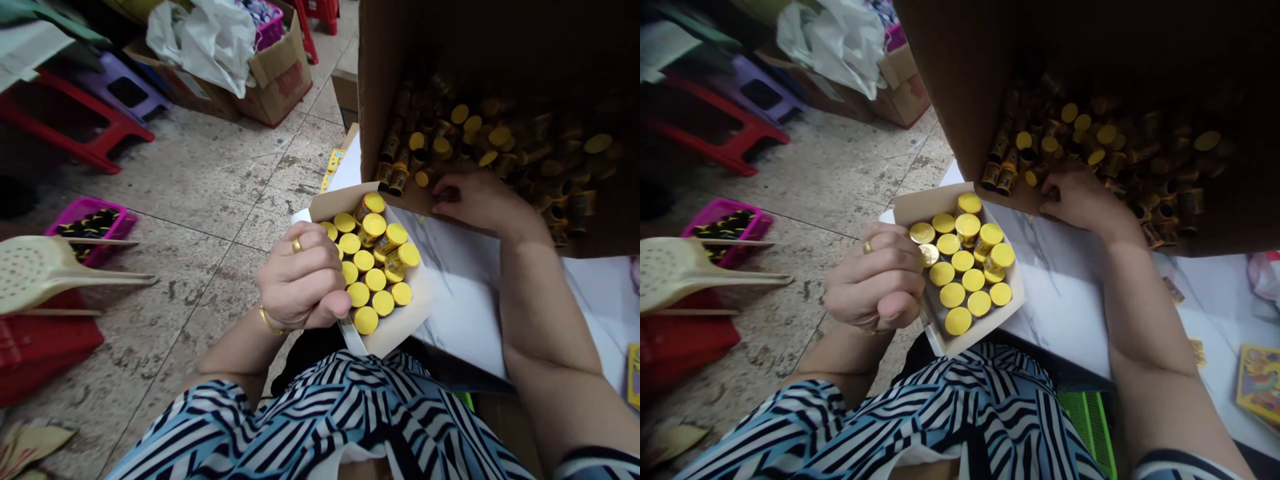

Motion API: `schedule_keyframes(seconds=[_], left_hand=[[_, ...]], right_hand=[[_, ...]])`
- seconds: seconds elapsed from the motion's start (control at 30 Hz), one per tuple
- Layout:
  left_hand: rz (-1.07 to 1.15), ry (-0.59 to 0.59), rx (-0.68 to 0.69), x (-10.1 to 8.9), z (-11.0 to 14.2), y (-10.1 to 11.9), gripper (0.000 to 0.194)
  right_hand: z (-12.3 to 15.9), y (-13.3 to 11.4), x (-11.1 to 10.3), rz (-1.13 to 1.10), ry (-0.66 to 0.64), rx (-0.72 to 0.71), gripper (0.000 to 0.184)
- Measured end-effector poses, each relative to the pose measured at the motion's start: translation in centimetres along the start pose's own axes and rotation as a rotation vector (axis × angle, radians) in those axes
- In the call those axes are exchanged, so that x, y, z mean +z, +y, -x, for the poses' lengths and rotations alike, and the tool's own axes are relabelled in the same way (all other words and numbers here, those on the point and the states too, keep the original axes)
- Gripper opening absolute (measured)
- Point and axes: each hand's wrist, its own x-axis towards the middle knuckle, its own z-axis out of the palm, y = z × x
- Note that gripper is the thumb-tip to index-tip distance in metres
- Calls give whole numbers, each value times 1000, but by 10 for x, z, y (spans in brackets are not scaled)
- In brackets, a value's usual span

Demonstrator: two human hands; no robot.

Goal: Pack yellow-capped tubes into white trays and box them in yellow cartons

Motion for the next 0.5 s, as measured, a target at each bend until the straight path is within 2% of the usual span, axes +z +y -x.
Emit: schedule_keyframes(seconds=[0.1,0.27,0.37,0.43,0.5], left_hand=[[8,-49,12,-1,-2,2,45],[15,-67,8,-2,-4,3,40],[12,-55,7,-2,-3,2,39],[12,-43,21,-2,-3,1,39],[18,-13,37,0,-4,1,38]], right_hand=[[12,-13,-20,-138,-49,-21,26],[30,-44,-44,-587,-218,28,31],[40,-72,-48,-550,-258,-204,37],[45,-92,-46,-429,-286,-382,26],[49,-109,-41,-301,-330,-472,16]])
